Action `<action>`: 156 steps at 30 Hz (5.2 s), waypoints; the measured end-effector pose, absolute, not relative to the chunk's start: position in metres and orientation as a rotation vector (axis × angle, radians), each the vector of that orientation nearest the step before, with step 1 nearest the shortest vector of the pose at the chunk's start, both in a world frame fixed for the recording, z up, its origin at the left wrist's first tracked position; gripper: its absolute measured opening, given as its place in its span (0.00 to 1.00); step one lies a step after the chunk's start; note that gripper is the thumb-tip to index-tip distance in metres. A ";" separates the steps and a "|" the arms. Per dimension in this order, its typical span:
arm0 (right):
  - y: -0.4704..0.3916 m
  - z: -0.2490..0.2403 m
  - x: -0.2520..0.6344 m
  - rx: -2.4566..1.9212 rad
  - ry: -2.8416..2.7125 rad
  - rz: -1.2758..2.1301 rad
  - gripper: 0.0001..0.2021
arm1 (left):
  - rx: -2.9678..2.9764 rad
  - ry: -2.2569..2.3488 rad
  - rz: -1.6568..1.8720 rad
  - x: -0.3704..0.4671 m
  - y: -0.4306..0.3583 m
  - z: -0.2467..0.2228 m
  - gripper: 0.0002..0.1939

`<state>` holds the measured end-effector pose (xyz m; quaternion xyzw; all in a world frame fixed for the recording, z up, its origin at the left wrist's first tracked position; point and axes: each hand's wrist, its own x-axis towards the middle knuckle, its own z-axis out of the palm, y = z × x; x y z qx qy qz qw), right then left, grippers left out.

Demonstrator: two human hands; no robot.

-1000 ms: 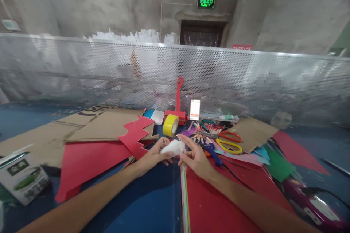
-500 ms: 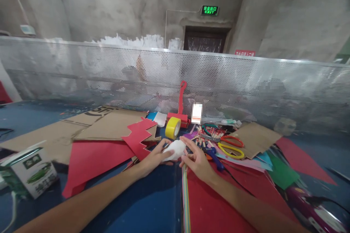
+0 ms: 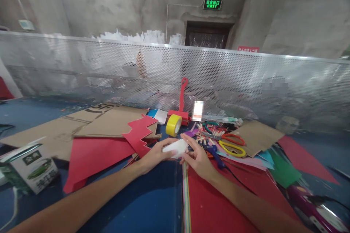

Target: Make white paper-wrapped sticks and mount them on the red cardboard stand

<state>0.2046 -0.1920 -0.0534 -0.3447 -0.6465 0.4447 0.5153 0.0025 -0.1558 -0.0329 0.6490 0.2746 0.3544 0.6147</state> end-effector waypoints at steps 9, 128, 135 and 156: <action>-0.196 -0.051 0.206 -0.711 -1.513 1.082 0.33 | 1.523 0.783 0.781 0.002 -0.154 -0.034 0.34; -0.188 -0.044 0.208 -0.706 -1.263 1.010 0.27 | 2.951 1.063 0.182 -0.001 -0.170 -0.020 0.23; -0.191 -0.043 0.207 -0.688 -1.303 1.013 0.26 | 2.863 1.147 0.235 -0.002 -0.165 -0.020 0.13; -0.194 -0.041 0.206 -0.688 -1.356 0.993 0.24 | 2.605 1.260 0.503 0.000 -0.166 -0.018 0.26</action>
